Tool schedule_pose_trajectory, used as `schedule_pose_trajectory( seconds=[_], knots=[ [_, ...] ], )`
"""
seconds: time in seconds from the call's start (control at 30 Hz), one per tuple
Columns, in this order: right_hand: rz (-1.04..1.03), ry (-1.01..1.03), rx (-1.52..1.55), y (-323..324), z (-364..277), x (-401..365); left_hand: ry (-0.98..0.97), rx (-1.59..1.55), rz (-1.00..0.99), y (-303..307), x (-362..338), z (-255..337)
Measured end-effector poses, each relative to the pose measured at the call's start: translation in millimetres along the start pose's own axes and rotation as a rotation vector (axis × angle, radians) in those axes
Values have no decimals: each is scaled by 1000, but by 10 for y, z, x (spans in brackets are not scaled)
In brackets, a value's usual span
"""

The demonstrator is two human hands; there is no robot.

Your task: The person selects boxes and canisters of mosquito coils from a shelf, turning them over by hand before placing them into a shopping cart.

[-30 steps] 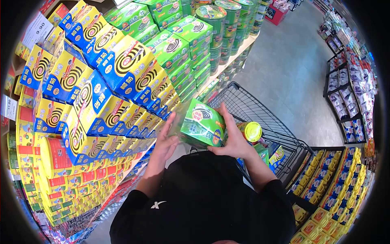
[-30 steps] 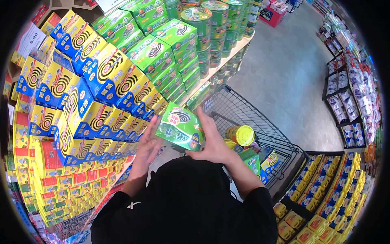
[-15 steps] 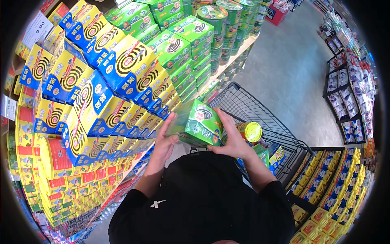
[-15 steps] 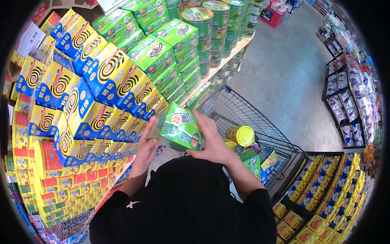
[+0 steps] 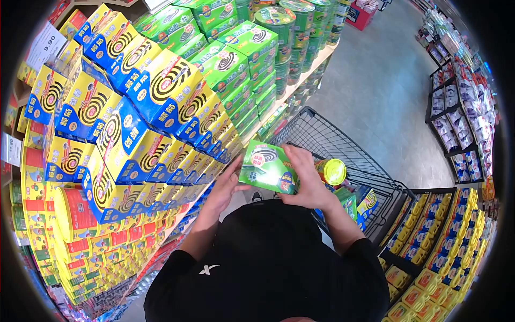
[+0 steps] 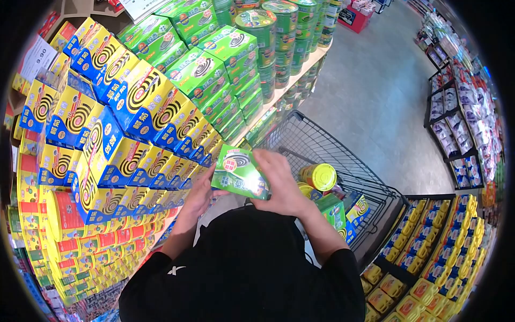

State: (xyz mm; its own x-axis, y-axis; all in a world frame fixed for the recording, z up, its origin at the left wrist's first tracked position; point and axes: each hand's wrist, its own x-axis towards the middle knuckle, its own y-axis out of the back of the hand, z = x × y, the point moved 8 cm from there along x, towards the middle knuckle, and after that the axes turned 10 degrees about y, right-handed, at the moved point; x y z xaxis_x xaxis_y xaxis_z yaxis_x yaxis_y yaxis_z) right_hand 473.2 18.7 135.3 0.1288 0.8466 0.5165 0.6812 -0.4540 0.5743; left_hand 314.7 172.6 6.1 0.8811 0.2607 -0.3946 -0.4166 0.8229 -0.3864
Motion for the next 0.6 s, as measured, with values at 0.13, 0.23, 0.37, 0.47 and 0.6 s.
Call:
schedule_pose_trajectory(
  seconds=[0.13, 0.23, 0.37, 0.47, 0.6],
  knots=[
    [-43, 29, -37, -55, -32, -37, 62, -5, -31, 16, 10, -153],
    [-66, 21, -37, -76, -38, -69, 92, -53, -51, 0, 6, -204],
    [-96, -4, -53, -139, -7, -123, 4, -105, 16, -53, 20, -137],
    [15, -152, 103, -124, 146, -220, -171, -36, 66, -139, -66, 69],
    [177, -417, 606, -206, 490, -422, -354, 205, 50, -250, -210, 236]
  ],
)
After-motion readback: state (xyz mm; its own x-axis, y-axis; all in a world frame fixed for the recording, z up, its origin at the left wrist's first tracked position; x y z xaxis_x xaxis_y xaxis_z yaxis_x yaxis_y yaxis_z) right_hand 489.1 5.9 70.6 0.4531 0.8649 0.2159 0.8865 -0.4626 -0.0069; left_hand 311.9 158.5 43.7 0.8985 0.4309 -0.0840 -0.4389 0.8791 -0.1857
